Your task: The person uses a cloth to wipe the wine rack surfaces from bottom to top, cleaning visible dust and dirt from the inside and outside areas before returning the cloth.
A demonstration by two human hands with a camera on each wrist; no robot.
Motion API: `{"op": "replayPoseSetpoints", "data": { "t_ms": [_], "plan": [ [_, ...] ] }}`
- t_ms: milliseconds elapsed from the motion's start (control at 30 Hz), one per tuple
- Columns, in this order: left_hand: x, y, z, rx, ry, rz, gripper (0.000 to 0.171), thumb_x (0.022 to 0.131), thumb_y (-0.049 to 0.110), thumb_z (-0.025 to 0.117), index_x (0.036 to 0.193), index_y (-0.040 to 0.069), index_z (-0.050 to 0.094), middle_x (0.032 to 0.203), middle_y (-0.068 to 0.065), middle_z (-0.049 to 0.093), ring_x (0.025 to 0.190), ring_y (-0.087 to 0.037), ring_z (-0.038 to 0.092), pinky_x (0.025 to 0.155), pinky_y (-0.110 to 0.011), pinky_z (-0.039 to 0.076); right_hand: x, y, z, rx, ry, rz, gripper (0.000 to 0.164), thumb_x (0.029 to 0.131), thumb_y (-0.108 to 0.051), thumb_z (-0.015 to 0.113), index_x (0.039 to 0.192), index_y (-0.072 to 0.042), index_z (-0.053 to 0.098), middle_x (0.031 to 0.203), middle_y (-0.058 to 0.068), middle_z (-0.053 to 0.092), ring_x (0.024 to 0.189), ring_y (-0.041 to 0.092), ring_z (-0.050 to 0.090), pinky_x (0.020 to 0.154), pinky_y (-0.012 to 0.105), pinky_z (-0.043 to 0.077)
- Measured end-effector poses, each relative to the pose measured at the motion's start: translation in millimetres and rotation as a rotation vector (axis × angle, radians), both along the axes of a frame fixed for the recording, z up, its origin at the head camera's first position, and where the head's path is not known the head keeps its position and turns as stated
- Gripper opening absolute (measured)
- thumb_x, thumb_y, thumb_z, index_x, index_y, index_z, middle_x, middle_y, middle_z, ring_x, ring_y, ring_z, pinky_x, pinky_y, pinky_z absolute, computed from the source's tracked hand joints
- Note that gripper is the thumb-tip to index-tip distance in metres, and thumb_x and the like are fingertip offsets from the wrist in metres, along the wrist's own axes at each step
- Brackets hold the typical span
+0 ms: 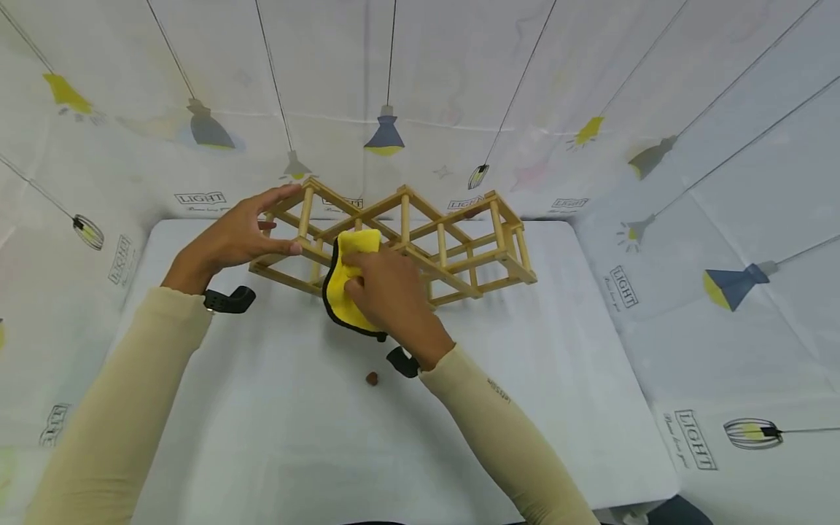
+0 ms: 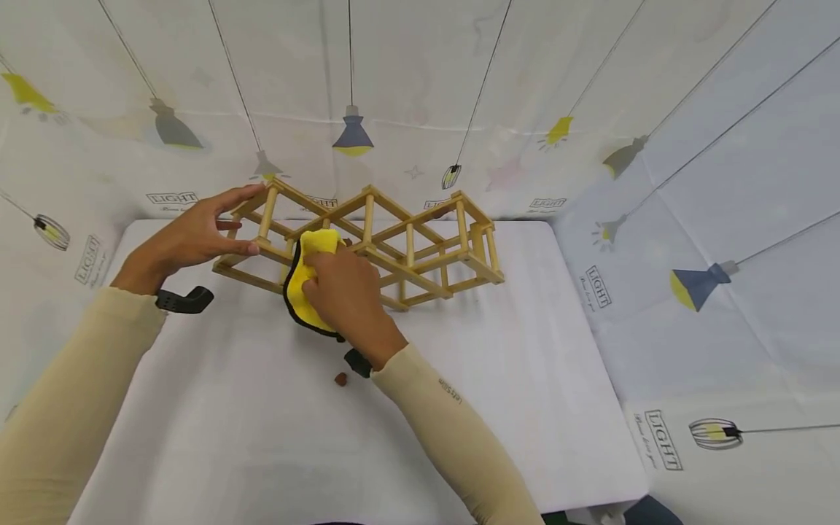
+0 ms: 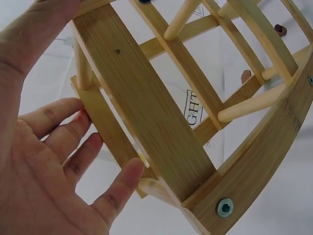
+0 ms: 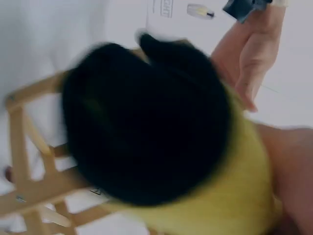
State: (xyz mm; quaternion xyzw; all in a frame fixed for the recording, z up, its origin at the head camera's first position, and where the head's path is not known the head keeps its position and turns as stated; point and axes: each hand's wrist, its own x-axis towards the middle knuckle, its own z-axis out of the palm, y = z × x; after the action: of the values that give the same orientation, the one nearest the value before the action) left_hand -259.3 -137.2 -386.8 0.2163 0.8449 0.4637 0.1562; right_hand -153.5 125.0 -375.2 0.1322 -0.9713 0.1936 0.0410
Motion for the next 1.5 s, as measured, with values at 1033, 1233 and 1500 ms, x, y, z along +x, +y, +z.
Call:
{"op": "replayPoseSetpoints", "data": {
  "t_ms": [1033, 1233, 1500],
  "plan": [
    [7.0, 2, -7.3, 0.052, 0.044, 0.031, 0.098, 0.089, 0.021, 0.088, 0.169, 0.025, 0.031, 0.177, 0.001, 0.028, 0.163, -0.034, 0.026, 0.126, -0.068, 0.030, 16.1, 10, -47.9, -0.552, 0.173, -0.081, 0.049, 0.091, -0.012, 0.066, 0.139, -0.019, 0.071, 0.106, 0.015, 0.082, 0.055, 0.014, 0.060, 0.049, 0.020, 0.052],
    [38.8, 4, -22.6, 0.047, 0.144, 0.264, 0.086, 0.093, 0.039, 0.085, 0.165, 0.024, 0.041, 0.170, -0.004, 0.043, 0.158, -0.032, 0.038, 0.125, -0.062, 0.035, 13.1, 18, -40.8, -0.484, 0.059, 0.024, 0.046, 0.092, -0.015, 0.067, 0.137, -0.023, 0.073, 0.103, 0.009, 0.082, 0.051, 0.010, 0.050, 0.047, 0.018, 0.045],
    [89.2, 10, -72.6, 0.282, 0.206, 0.845, 0.047, 0.097, 0.038, 0.079, 0.138, 0.016, 0.071, 0.136, -0.005, 0.073, 0.119, -0.014, 0.069, 0.101, -0.023, 0.055, -12.8, 22, 11.9, -0.597, 0.270, 0.116, 0.050, 0.094, -0.020, 0.082, 0.142, -0.026, 0.070, 0.134, 0.012, 0.074, 0.097, 0.020, 0.075, 0.076, 0.025, 0.064]
  ]
}}
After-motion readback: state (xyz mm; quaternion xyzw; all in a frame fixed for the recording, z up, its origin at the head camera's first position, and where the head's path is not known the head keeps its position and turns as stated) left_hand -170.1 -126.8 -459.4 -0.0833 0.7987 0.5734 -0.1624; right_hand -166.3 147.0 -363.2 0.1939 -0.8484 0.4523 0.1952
